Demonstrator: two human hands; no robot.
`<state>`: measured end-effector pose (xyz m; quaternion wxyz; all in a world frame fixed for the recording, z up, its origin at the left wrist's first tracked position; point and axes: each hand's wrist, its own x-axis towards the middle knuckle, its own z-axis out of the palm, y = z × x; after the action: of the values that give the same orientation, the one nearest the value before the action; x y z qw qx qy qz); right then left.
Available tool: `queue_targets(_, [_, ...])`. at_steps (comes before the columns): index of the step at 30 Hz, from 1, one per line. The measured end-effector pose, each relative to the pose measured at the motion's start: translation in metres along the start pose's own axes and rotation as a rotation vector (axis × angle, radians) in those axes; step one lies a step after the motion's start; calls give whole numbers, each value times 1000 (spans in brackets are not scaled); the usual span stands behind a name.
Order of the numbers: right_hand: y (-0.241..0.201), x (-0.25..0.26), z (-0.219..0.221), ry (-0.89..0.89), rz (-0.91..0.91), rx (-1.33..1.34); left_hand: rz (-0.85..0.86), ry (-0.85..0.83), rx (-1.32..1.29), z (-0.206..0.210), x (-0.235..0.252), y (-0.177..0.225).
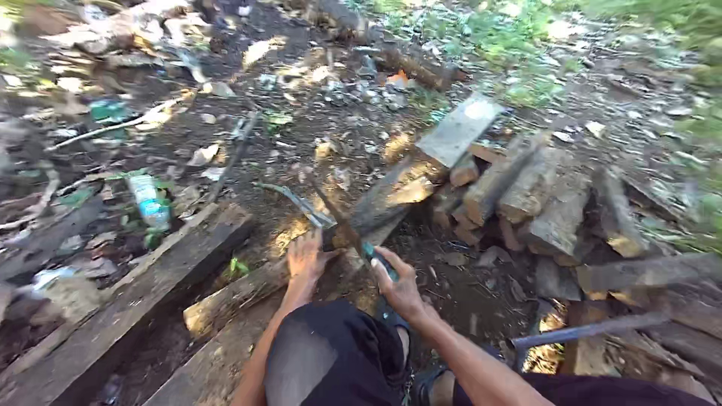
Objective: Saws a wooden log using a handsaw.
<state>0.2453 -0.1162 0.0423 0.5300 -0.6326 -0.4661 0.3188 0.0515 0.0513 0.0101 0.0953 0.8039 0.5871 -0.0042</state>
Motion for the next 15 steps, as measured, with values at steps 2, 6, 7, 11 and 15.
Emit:
queue_targets(2, [-9,-44,-33,4,-31,-53,11,7,14,-4,9,2])
queue_targets(6, [-44,-135,-101,-23,63,-69,3,1,67,-3,8,0])
queue_targets(7, [-47,-133,-103,-23,77,-53,1,-4,70,-3,9,1])
queue_targets(11, [-20,-20,-26,-15,24,-63,-5,-2,86,2,8,-1])
queue_targets(15, [-12,44,27,-2,58,-39,-6,8,75,-1,10,-3])
